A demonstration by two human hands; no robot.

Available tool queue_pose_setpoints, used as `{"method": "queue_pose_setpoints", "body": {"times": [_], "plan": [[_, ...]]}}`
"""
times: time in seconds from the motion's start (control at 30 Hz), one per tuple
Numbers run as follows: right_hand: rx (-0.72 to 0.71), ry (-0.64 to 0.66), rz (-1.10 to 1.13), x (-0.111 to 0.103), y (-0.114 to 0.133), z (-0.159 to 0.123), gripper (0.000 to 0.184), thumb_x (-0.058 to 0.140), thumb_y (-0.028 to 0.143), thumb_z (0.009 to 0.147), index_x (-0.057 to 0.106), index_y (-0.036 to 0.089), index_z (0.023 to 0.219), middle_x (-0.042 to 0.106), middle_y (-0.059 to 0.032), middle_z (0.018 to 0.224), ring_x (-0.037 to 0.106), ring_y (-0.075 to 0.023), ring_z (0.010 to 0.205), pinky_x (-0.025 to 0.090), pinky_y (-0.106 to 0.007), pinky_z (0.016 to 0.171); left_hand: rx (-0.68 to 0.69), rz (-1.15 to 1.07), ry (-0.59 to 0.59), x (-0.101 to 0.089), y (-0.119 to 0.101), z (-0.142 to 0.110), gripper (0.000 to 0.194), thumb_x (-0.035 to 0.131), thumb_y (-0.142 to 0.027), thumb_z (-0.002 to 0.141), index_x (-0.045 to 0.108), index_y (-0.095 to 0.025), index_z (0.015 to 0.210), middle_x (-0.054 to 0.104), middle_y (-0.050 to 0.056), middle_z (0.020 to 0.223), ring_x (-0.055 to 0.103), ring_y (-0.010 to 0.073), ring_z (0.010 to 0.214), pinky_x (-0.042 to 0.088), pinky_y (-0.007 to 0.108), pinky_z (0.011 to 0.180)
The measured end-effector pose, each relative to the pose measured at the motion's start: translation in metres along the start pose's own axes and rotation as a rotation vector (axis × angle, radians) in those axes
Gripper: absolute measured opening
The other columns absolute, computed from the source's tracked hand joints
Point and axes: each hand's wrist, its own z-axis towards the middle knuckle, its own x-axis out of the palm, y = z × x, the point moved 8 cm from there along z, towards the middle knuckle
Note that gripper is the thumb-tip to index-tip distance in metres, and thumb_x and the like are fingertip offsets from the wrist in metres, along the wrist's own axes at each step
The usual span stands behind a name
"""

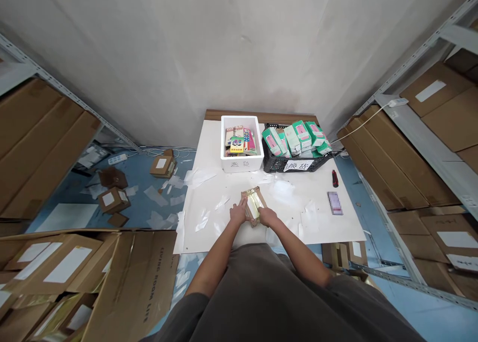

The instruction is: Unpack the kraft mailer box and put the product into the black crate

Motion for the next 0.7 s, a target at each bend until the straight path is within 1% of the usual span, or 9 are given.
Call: {"method": "queue_pose_setpoints", "body": {"times": [0.07,0.17,0.23,0.33,0.4,0.47,0.57,0.63,0.7], "plan": [[0.004,0.033,0.020,0.014,-0.012,-0.014,0.041,0.074,0.025,0.083,0.066,0.022,0.123,0.074,-0.0161,0.113,0.076,-0.0316,0.094,0.055,-0.034,0.069,-0.011,0.006,-0.006,-0.001,-0.001,0.000,0.133,0.086,-0.061,0.060,0.006,-0.043,0.165,-0.001,0.000,0.177,0.046,0.0425,0.136,0.048,0.049,0.099],[0.003,0.045,0.070,0.025,-0.025,-0.028,0.044,0.070,0.015,0.079,0.067,0.027,0.121,0.075,-0.0138,0.110,0.076,-0.0284,0.080,0.053,-0.033,0.062,-0.026,0.010,-0.012,-0.002,-0.002,0.002,0.133,0.086,-0.060,0.059,0.009,-0.042,0.165,0.002,0.002,0.177,0.045,0.0443,0.137,0.047,0.051,0.101],[-0.012,0.034,0.098,0.025,-0.030,-0.033,0.046,0.069,0.013,0.076,0.068,0.028,0.120,0.075,-0.0125,0.107,0.075,-0.0285,0.078,0.053,-0.033,0.061,-0.029,0.015,-0.012,-0.004,-0.003,0.002,0.132,0.087,-0.058,0.059,0.010,-0.041,0.165,0.005,0.003,0.177,0.044,0.0447,0.138,0.047,0.051,0.101],[-0.038,-0.004,0.105,0.021,-0.041,-0.040,0.046,0.068,0.013,0.077,0.069,0.029,0.119,0.076,-0.0107,0.102,0.075,-0.0310,0.087,0.051,-0.034,0.067,-0.023,0.043,-0.008,-0.004,-0.006,0.002,0.130,0.087,-0.057,0.059,0.013,-0.040,0.165,0.010,0.004,0.177,0.043,0.0440,0.139,0.048,0.049,0.100],[-0.014,-0.104,0.149,0.015,-0.055,-0.045,0.049,0.064,0.017,0.084,0.064,0.031,0.131,0.076,-0.0104,0.104,0.074,-0.0315,0.093,0.050,-0.034,0.072,-0.014,0.063,-0.025,-0.003,-0.010,-0.001,0.129,0.086,-0.059,0.061,0.015,-0.036,0.165,0.014,0.008,0.176,0.043,0.0436,0.139,0.048,0.049,0.101],[0.048,-0.254,0.237,0.008,-0.071,-0.048,0.056,0.057,0.025,0.093,0.049,0.030,0.149,0.075,-0.0118,0.113,0.073,-0.0315,0.101,0.050,-0.035,0.077,-0.031,0.087,-0.062,0.000,-0.016,-0.004,0.127,0.084,-0.063,0.063,0.017,-0.030,0.165,0.019,0.014,0.174,0.041,0.0443,0.141,0.045,0.050,0.105],[0.156,-0.418,0.406,0.008,-0.088,-0.040,0.073,0.054,0.045,0.100,0.025,0.022,0.163,0.069,-0.0162,0.132,0.068,-0.0318,0.118,0.050,-0.036,0.090,-0.053,0.171,-0.146,0.000,-0.029,-0.008,0.121,0.082,-0.065,0.068,0.024,-0.021,0.164,0.026,0.023,0.169,0.029,0.0468,0.150,0.031,0.058,0.117],[0.218,-0.414,0.514,0.018,-0.090,-0.024,0.088,0.058,0.056,0.096,0.018,0.017,0.165,0.065,-0.0185,0.139,0.065,-0.0323,0.125,0.050,-0.037,0.095,0.023,0.227,-0.183,-0.001,-0.042,-0.009,0.113,0.083,-0.060,0.069,0.030,-0.021,0.162,0.029,0.022,0.167,0.019,0.0474,0.154,0.021,0.062,0.121],[0.272,-0.358,0.588,0.029,-0.089,-0.006,0.097,0.064,0.059,0.091,0.018,0.015,0.164,0.066,-0.0188,0.138,0.065,-0.0328,0.125,0.050,-0.037,0.097,0.162,0.237,-0.149,-0.001,-0.054,-0.009,0.099,0.083,-0.053,0.072,0.040,-0.024,0.157,0.036,0.019,0.165,0.019,0.0467,0.154,0.020,0.063,0.122]]}}
